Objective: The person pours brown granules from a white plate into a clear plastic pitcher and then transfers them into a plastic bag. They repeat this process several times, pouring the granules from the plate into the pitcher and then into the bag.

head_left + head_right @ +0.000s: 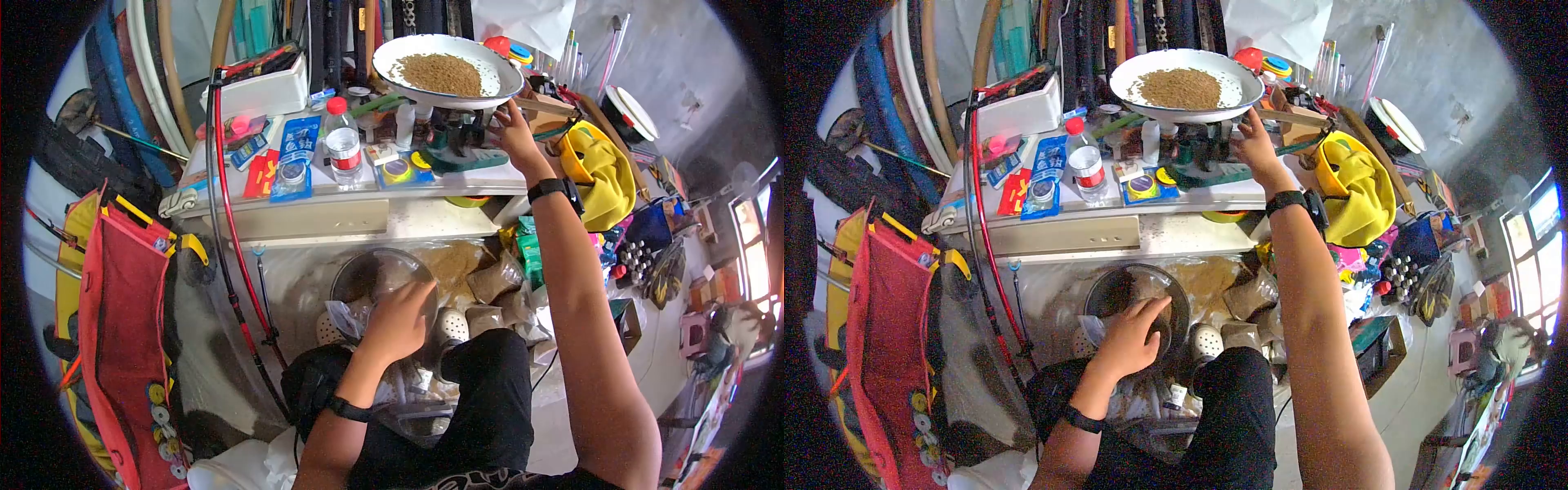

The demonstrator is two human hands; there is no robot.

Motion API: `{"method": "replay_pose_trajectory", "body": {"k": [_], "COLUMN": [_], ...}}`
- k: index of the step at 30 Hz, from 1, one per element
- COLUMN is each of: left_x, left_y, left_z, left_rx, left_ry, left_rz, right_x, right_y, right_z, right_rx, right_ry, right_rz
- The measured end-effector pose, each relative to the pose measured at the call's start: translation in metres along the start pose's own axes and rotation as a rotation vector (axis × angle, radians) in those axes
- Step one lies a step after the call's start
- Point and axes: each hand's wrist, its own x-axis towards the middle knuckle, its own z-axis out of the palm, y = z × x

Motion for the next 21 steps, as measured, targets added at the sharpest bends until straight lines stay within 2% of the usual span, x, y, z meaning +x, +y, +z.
{"method": "replay_pose_trajectory", "body": {"k": [5, 7, 11, 16, 21], "left_x": [-0.001, -0.001, -0.002, -0.004, -0.007], "left_y": [-0.006, -0.007, -0.008, -0.011, -0.011], "left_z": [0.003, 0.003, 0.003, 0.004, 0.001], "left_rx": [0.022, 0.014, 0.012, 0.029, 0.048], "left_ry": [0.014, 0.007, 0.000, 0.008, -0.024], "left_rz": [0.022, 0.029, 0.016, 0.025, -0.001], "right_x": [0.009, 0.006, 0.019, 0.018, 0.018], "right_y": [-0.005, -0.013, -0.007, -0.014, -0.013], "right_z": [0.003, 0.004, -0.003, -0.006, -0.022], "right_rx": [0.019, -0.099, -0.104, -0.157, -0.182], "right_ry": [0.036, -0.019, -0.046, 0.057, 0.162], "right_rz": [0.014, 0.007, -0.038, 0.067, 0.050]}}
